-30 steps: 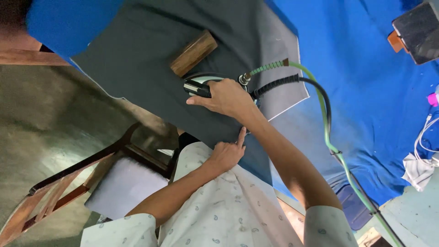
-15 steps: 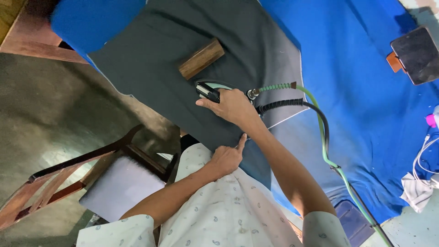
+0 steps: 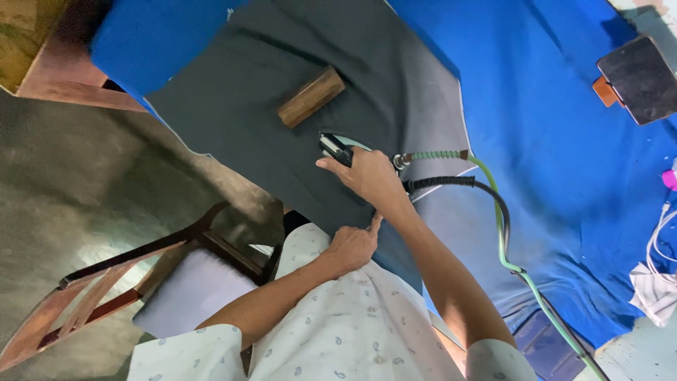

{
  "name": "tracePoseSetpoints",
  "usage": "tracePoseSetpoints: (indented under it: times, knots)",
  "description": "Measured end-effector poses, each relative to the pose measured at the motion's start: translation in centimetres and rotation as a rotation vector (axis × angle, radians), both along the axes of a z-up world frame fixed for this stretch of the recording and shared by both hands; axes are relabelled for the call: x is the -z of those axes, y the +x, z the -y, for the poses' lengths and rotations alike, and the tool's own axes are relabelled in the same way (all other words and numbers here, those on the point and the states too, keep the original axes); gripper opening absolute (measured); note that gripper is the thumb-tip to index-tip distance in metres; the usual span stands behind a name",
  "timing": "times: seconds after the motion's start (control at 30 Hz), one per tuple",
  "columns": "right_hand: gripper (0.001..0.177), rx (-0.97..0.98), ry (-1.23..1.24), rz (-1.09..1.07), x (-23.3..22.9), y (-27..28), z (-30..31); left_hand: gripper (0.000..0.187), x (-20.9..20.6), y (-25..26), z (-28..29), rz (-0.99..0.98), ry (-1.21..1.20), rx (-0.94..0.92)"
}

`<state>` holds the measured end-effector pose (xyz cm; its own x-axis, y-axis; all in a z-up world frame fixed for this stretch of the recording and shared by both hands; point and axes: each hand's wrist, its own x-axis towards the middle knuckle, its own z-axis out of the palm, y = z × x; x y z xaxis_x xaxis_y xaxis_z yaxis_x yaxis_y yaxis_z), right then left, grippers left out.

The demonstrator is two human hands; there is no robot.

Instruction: The person irons a gray garment on a blue-covered table using a steam iron and a wooden pressing block. They smooth the fabric, press seams, and adjust the garment's position while ironing.

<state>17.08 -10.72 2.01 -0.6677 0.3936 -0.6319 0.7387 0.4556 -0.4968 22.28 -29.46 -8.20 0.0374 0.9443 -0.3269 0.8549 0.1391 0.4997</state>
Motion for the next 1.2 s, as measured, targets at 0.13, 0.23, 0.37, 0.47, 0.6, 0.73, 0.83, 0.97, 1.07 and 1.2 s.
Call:
tracePoseSetpoints:
  times: [0.13, 0.23, 0.37, 0.47, 0.6, 0.73, 0.83, 0.97, 1.07, 1.2]
  knots:
    - [0.096, 0.087, 0.026, -0.024, 0.6, 0.8, 0.6, 0.043, -4.3, -2.4, -0.6, 0.083, 0.061, -0.01]
    - [0.093, 0.145, 0.037, 0.015, 0.0, 1.4, 1.0, 0.047, -2.2, -3.9, 1.2, 0.189, 0.085, -0.047]
    - [0.094, 0.272, 0.065, 0.088, 0.3, 2.2, 2.0, 0.027, -0.9, -10.9, 2.6, 0.041, 0.461, -0.289]
    - [0.096, 0.346, 0.079, 0.125, 1.1, 2.7, 3.2, 0.026, -2.8, -17.8, 0.4, -0.091, 0.472, -0.428]
    - [0.091, 0.453, 0.101, 0.16, 1.1, 2.5, 5.5, 0.03, -2.9, -24.0, -5.4, -0.278, 0.651, -0.387]
    - [0.061, -0.059, 0.395, 0.292, 4.3, 3.2, 8.6, 0.048, -2.4, -25.9, -9.6, -0.253, 0.648, -0.23]
    - [0.109, 0.571, -0.044, 0.314, -0.1, 0.8, 7.7, 0.061, -1.3, -26.9, -11.1, -0.239, 0.639, -0.204]
    - [0.081, 0.699, 0.125, 0.152, -0.3, -1.2, 8.3, 0.068, 0.1, -27.6, -11.6, -0.247, 0.657, -0.161]
    - [0.074, 0.898, 0.229, 0.1, -0.3, -2.5, 8.0, 0.068, 0.1, -28.1, -11.4, -0.311, 0.662, -0.087]
    - [0.07, 1.163, 0.32, 0.151, 1.7, -1.9, 7.7, 0.074, 0.1, -28.2, -11.2, -0.347, 0.621, -0.051]
